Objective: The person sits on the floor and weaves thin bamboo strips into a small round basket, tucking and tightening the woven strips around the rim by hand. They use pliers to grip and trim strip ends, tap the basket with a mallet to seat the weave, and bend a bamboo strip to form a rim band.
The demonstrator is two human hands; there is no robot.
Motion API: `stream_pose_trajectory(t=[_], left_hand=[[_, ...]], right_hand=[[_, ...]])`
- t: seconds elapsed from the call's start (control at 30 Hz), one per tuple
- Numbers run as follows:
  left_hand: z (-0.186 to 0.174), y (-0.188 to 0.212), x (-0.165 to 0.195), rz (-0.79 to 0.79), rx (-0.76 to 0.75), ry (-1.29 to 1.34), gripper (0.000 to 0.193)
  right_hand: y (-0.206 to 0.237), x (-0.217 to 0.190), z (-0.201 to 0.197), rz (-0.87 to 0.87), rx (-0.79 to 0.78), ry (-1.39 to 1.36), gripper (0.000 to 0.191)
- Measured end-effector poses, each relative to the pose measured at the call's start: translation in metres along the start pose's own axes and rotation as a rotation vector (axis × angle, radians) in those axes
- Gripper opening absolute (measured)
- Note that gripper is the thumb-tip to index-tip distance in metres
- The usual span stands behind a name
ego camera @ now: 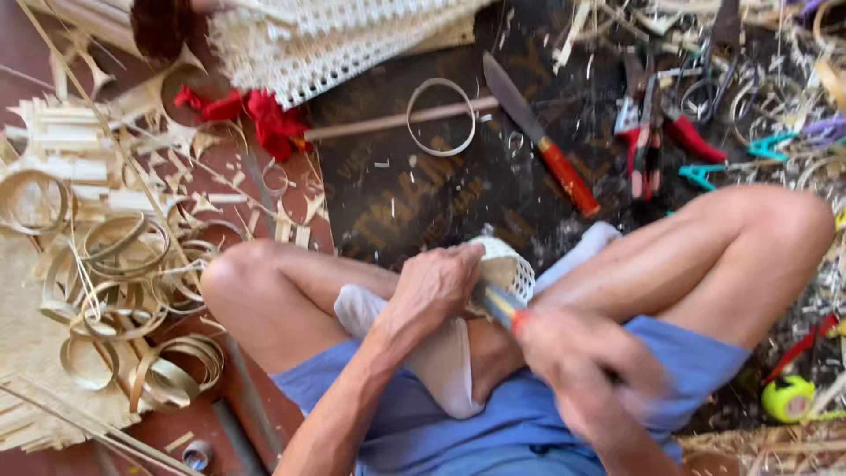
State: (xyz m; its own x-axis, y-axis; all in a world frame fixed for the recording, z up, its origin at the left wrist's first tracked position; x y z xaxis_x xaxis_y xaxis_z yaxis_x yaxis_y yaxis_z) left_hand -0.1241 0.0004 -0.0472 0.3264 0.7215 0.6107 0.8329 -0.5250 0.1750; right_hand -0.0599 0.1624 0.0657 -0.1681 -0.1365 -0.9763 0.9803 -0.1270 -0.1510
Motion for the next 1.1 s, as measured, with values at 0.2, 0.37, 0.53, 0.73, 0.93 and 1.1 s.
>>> stream_pose_trajectory(t=[0.2, 0.37, 0.53, 0.73, 0.93, 1.1], left_hand=[[0.003, -0.023, -0.002, 0.079, 0.035, -0.193, 0.016], [-0.002, -0.035, 0.003, 0.251, -0.015, -0.316, 0.010], [-0.011, -0.028, 0.000, 0.200, -0.087, -0.246, 0.008], [-0.016, -0.030, -0.001, 0.136, -0.122, -0.216, 0.008], [-0.034, -0.029, 0.005, 0.215, 0.027, -0.114, 0.020], [-0.025, -0.003, -0.009, -0.012, 0.060, -0.017, 0.036]], right_hand=[[-0.006, -0.016, -0.020, -0.180, -0.004, -0.437, 0.007], [-0.024, -0.043, -0.011, -0.230, -0.129, -0.381, 0.011], [-0.033, -0.060, 0.013, -0.189, -0.243, -0.296, 0.007], [-0.023, -0.024, 0.020, -0.211, -0.197, -0.419, 0.004], [-0.007, 0.002, 0.010, -0.166, -0.163, -0.395, 0.006], [-0.011, -0.006, 0.013, -0.133, -0.174, -0.400, 0.007]])
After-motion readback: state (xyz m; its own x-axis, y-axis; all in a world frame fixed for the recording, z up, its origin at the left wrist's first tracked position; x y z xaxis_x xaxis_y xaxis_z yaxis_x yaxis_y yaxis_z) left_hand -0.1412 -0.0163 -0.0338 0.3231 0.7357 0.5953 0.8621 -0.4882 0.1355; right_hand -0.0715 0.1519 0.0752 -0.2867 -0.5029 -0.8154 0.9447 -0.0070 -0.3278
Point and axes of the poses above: each hand's wrist, its own y-axis away from the middle knuckle, its own z-axis out of the palm, x = y × z, the point moved 5 cm from there along -y, towards the middle knuckle, and after that the axes turned 11 degrees about -y, right-handed, at the moved point
